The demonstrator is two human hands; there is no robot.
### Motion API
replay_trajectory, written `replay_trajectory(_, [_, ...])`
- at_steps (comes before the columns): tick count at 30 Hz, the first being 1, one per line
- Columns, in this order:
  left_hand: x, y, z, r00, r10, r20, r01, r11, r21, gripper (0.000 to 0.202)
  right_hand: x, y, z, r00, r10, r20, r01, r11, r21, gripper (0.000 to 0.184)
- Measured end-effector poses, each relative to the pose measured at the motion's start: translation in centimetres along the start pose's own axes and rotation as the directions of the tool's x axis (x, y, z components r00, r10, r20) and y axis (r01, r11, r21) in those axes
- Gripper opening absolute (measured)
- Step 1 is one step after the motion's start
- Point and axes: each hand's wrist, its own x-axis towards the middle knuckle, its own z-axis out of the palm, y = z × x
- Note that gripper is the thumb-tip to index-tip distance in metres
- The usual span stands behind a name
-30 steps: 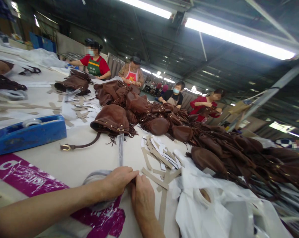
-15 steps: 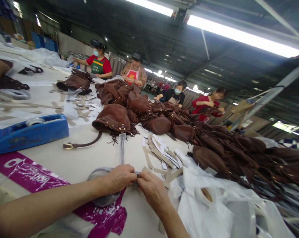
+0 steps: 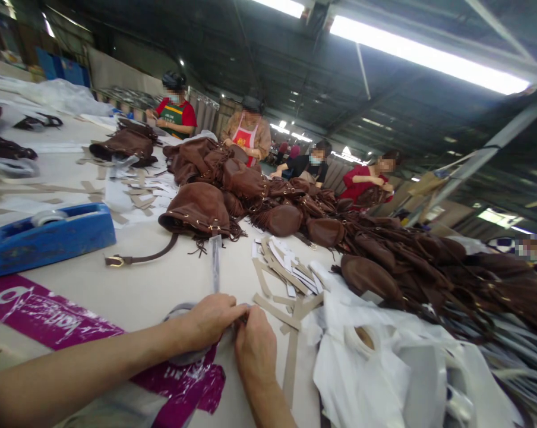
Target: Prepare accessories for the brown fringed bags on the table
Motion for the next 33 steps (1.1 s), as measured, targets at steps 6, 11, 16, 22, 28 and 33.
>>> replay_trajectory(6, [0.6, -1.2, 0.4, 0.994, 0.104, -0.024, -0.103, 0.993, 0.051, 0.021, 1.9, 2.4, -3.3, 0.954, -0.187, 0.233, 0.119, 0.953, 0.277, 0.047])
replay_trajectory(11, [1.0, -1.5, 0.4, 0.989, 0.143, -0.027, -0.14, 0.987, 0.076, 0.013, 2.7, 4.1, -5.0, 0.752, -0.579, 0.315, 0.631, 0.771, -0.089, 0.022])
replay_trajectory(16, [1.2, -0.9, -0.8, 0.999, 0.021, 0.028, -0.022, 0.999, 0.048, 0.024, 0.5, 2.9, -3.7, 0.848, -0.472, 0.24, 0.522, 0.821, -0.231, 0.01])
replay_trajectory(22, [0.4, 1.1, -1.3, 0.996, 0.045, 0.081, -0.043, 0.999, -0.028, 0.024, -1.7, 1.0, -0.2, 0.978, -0.209, 0.004, 0.203, 0.947, -0.249, 0.018])
replay_trajectory(28, [0.4, 0.1, 0.9, 0.994, 0.108, -0.028, -0.108, 0.994, -0.01, 0.011, -0.7, 1.9, -1.7, 0.966, -0.218, 0.137, 0.212, 0.975, 0.06, 0.01])
replay_trajectory(33, [0.8, -0.1, 1.2, 0.986, 0.164, -0.041, -0.162, 0.986, 0.035, 0.011, 0.7, 4.3, -4.6, 0.776, -0.58, 0.249, 0.571, 0.813, 0.117, 0.027])
